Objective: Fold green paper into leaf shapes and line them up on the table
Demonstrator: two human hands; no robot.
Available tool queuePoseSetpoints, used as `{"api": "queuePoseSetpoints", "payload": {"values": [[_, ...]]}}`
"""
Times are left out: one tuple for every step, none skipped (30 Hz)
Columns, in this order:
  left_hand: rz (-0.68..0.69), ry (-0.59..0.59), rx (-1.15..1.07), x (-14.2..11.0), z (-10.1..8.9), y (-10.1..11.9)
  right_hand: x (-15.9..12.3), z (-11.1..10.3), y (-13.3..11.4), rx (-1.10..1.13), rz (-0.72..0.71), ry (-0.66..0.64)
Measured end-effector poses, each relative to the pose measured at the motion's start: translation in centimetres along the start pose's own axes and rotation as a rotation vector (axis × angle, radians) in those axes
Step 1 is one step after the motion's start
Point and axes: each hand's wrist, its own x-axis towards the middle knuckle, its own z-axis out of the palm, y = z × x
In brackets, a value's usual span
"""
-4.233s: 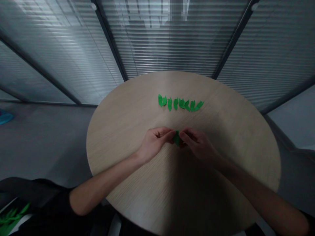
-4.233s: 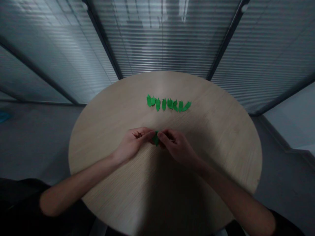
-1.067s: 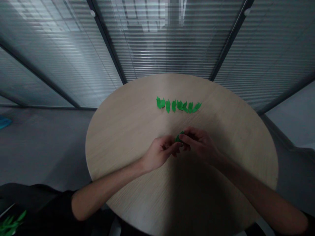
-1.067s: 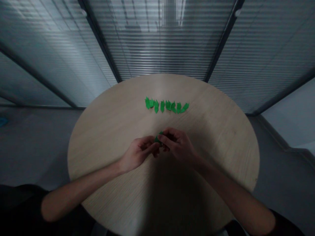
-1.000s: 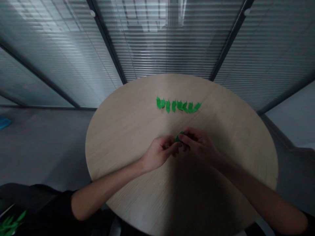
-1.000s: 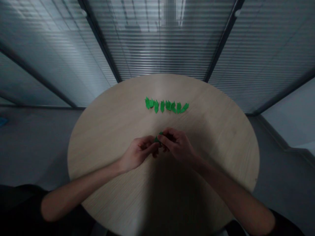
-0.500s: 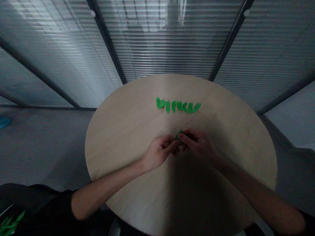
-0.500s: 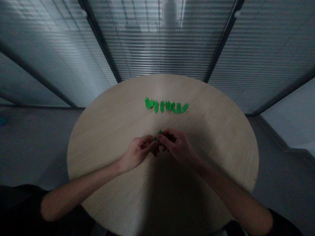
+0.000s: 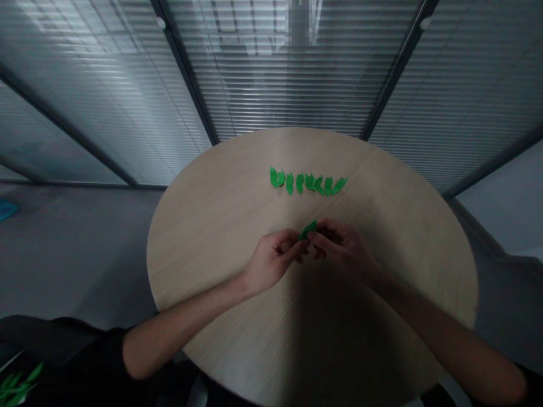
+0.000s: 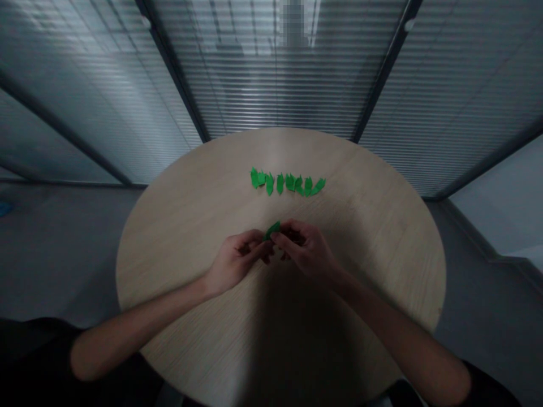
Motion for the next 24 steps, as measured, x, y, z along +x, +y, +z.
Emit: {"api": "queuePoseSetpoints", "payload": {"values": [[0.004, 0.011, 0.005, -0.02, 0.03, 0.05, 0.02, 0.04, 0.07, 0.006, 0.005, 0.002], [0.005, 0.023, 0.009, -0.05, 0.06, 0.08, 0.04, 0.08, 0.15, 0.014, 0.012, 0.007], [0.002, 0.031, 0.011, -0.08, 0.08, 0.1, 0.05, 0.12, 0.22, 0.02, 0.018, 0.01], [-0.001, 0.035, 0.012, -0.1, 0.09, 0.1, 0.05, 0.14, 0.28, 0.024, 0.02, 0.012], [-0.003, 0.033, 0.012, -0.11, 0.09, 0.1, 0.05, 0.16, 0.32, 0.023, 0.019, 0.016], [-0.003, 0.025, 0.015, -0.11, 0.08, 0.08, 0.05, 0.16, 0.34, 0.015, 0.014, 0.023], [-0.001, 0.014, 0.022, -0.11, 0.05, 0.05, 0.05, 0.15, 0.34, 0.0, 0.007, 0.034], [0.003, 0.003, 0.035, -0.1, 0.01, 0.02, 0.05, 0.14, 0.32, -0.019, -0.001, 0.044], [0.008, -0.005, 0.059, -0.09, -0.05, 0.0, 0.05, 0.11, 0.28, -0.039, -0.009, 0.055], [0.014, -0.005, 0.09, -0.08, -0.11, -0.01, 0.05, 0.09, 0.22, -0.055, -0.017, 0.066], [0.021, 0.004, 0.123, -0.08, -0.18, 0.01, 0.05, 0.07, 0.15, -0.067, -0.024, 0.074], [0.029, 0.02, 0.148, -0.09, -0.25, 0.04, 0.05, 0.06, 0.07, -0.075, -0.031, 0.08], [0.042, 0.04, 0.157, -0.11, -0.32, 0.08, 0.05, 0.06, -0.01, -0.082, -0.036, 0.085], [0.061, 0.063, 0.146, -0.13, -0.36, 0.13, 0.05, 0.06, -0.09, -0.088, -0.04, 0.087], [0.084, 0.082, 0.115, -0.15, -0.39, 0.17, 0.05, 0.06, -0.15, -0.095, -0.042, 0.086], [0.107, 0.091, 0.071, -0.17, -0.39, 0.18, 0.06, 0.06, -0.19, -0.102, -0.042, 0.081], [0.129, 0.091, 0.023, -0.18, -0.38, 0.15, 0.07, 0.06, -0.2, -0.106, -0.041, 0.077], [0.147, 0.085, -0.021, -0.18, -0.35, 0.09, 0.08, 0.05, -0.18, -0.105, -0.038, 0.074], [0.159, 0.074, -0.054, -0.17, -0.31, 0.0, 0.09, 0.04, -0.14, -0.102, -0.033, 0.07], [0.164, 0.061, -0.075, -0.15, -0.27, -0.12, 0.11, 0.03, -0.08, -0.094, -0.028, 0.065], [0.164, 0.05, -0.089, -0.13, -0.23, -0.23, 0.12, 0.02, -0.01, -0.081, -0.026, 0.057], [0.163, 0.046, -0.1, -0.1, -0.2, -0.34, 0.12, 0.02, 0.06, -0.062, -0.027, 0.046], [0.163, 0.049, -0.111, -0.07, -0.17, -0.41, 0.12, 0.04, 0.11, -0.039, -0.031, 0.034], [0.165, 0.058, -0.124, -0.03, -0.15, -0.46, 0.12, 0.07, 0.15, -0.014, -0.038, 0.024]]}}
